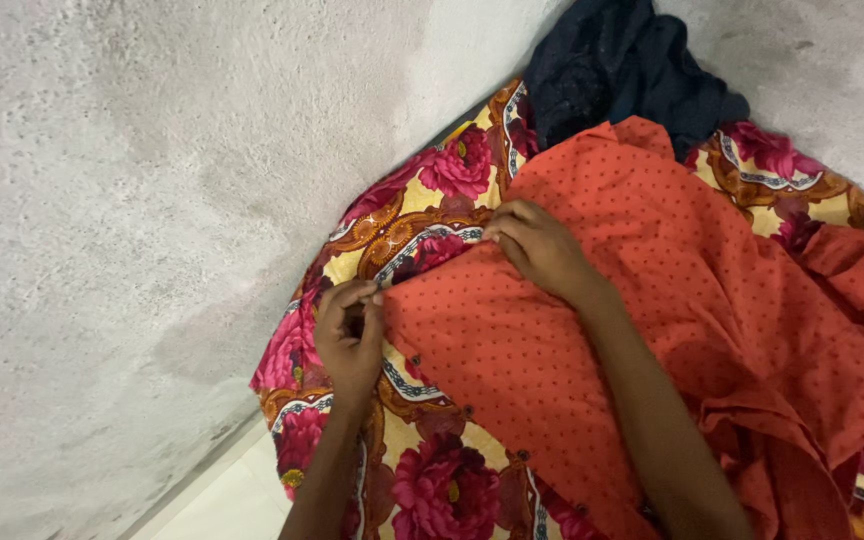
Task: The person irons an orange polka-dotted shirt on a floral-patterned bedsheet. They repeatedly smooth the fabric with their hands and move the iron across different sections of the shirt, including the sleeves and body, to remove wrinkles.
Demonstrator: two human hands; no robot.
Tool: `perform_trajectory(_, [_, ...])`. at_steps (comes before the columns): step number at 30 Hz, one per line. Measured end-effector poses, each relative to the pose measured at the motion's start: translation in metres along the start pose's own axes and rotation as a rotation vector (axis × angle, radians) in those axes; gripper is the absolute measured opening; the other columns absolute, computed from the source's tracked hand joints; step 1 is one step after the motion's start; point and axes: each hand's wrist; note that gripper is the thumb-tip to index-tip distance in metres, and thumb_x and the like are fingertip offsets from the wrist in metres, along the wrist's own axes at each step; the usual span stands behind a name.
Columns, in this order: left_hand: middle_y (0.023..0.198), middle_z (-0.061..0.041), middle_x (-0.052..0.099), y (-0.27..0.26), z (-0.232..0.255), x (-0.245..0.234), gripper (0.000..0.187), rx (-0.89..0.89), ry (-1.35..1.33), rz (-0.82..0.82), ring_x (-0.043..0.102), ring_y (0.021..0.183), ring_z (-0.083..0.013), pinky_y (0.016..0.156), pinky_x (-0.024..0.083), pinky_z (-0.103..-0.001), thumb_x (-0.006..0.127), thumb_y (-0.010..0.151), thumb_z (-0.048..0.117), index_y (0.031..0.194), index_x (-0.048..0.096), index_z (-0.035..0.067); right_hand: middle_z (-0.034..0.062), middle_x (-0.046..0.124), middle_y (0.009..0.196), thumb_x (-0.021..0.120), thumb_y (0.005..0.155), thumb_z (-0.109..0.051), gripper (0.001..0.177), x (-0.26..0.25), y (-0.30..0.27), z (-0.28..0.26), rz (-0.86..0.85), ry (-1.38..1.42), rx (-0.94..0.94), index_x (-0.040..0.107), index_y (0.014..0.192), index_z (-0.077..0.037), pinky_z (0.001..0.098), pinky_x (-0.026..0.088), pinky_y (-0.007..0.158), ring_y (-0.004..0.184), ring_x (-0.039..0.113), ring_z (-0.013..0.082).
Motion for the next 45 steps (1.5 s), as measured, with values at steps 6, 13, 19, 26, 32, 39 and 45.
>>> perform_trajectory(6, [0.118,-0.01,0.064,0.0,0.002,0.002,0.016,-0.004,-0.058,0.007,0.065,0.105,-0.0145,0.093,0.053,-0.027,0.066,0.098,-0.006,0.113,0.069,0.0,0.0075,0.063,0.112,0.069,0.094,-0.006,0.016,-0.003,0.001,-0.009,0.099,-0.071,-0.142,0.068,0.109,-0.007,0.0378,0.056,0.084,0.104,0.066,0.027])
perform_trajectory(13, [0.119,-0.009,0.064,0.0,0.002,0.003,0.016,0.011,-0.047,0.008,0.065,0.105,-0.0139,0.091,0.054,-0.026,0.066,0.098,-0.005,0.112,0.069,0.001,0.0096,0.059,0.108,0.071,0.09,0.0,0.017,0.007,0.0,-0.014,0.174,-0.223,-0.143,0.063,0.103,-0.004,0.0403,0.055,0.082,0.102,0.066,0.0293])
perform_trajectory(19, [0.118,-0.007,0.066,0.003,0.008,0.001,0.014,0.047,-0.014,-0.009,0.065,0.102,-0.0111,0.088,0.053,-0.024,0.067,0.099,-0.001,0.113,0.069,0.002,0.0085,0.061,0.108,0.071,0.09,-0.002,0.016,0.0,0.002,-0.02,0.164,-0.125,-0.181,0.065,0.105,-0.006,0.0392,0.055,0.083,0.102,0.066,0.0285])
perform_trajectory(26, [0.109,-0.006,0.068,0.014,0.012,-0.007,0.018,-0.187,0.013,-0.136,0.062,0.086,-0.0085,0.076,0.051,-0.022,0.069,0.098,0.005,0.116,0.072,0.002,0.007,0.064,0.107,0.072,0.093,-0.008,0.01,-0.005,0.002,-0.021,0.114,-0.059,-0.123,0.068,0.103,-0.006,0.0381,0.055,0.081,0.101,0.067,0.0273])
perform_trajectory(32, [0.105,-0.005,0.075,0.031,0.019,-0.016,0.028,-0.288,-0.042,-0.315,0.07,0.089,-0.0077,0.078,0.057,-0.024,0.07,0.094,0.01,0.121,0.066,0.002,0.01,0.064,0.115,0.065,0.102,-0.012,0.01,0.003,-0.002,-0.013,0.21,-0.074,-0.138,0.067,0.108,-0.005,0.0392,0.056,0.085,0.104,0.067,0.0296])
perform_trajectory(39, [0.084,-0.006,0.075,0.049,0.031,-0.029,0.034,-0.554,0.214,-0.603,0.066,0.071,-0.0111,0.061,0.054,-0.028,0.073,0.093,0.029,0.115,0.076,0.004,0.0103,0.069,0.121,0.058,0.106,-0.012,0.013,0.009,-0.005,-0.007,0.269,-0.036,-0.176,0.065,0.114,-0.005,0.0411,0.056,0.093,0.11,0.068,0.0314])
perform_trajectory(45, [0.081,-0.003,0.071,0.059,0.021,-0.026,0.031,-0.435,0.211,-0.677,0.059,0.069,-0.0083,0.061,0.05,-0.027,0.075,0.093,0.027,0.111,0.078,0.001,0.0114,0.067,0.116,0.061,0.105,-0.012,0.011,0.008,-0.003,-0.01,0.216,-0.074,-0.134,0.064,0.11,-0.003,0.041,0.055,0.09,0.107,0.067,0.0312])
Point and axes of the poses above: each hand's wrist, its own y-axis towards the middle knuckle, its own x-axis out of the palm, z = x × y
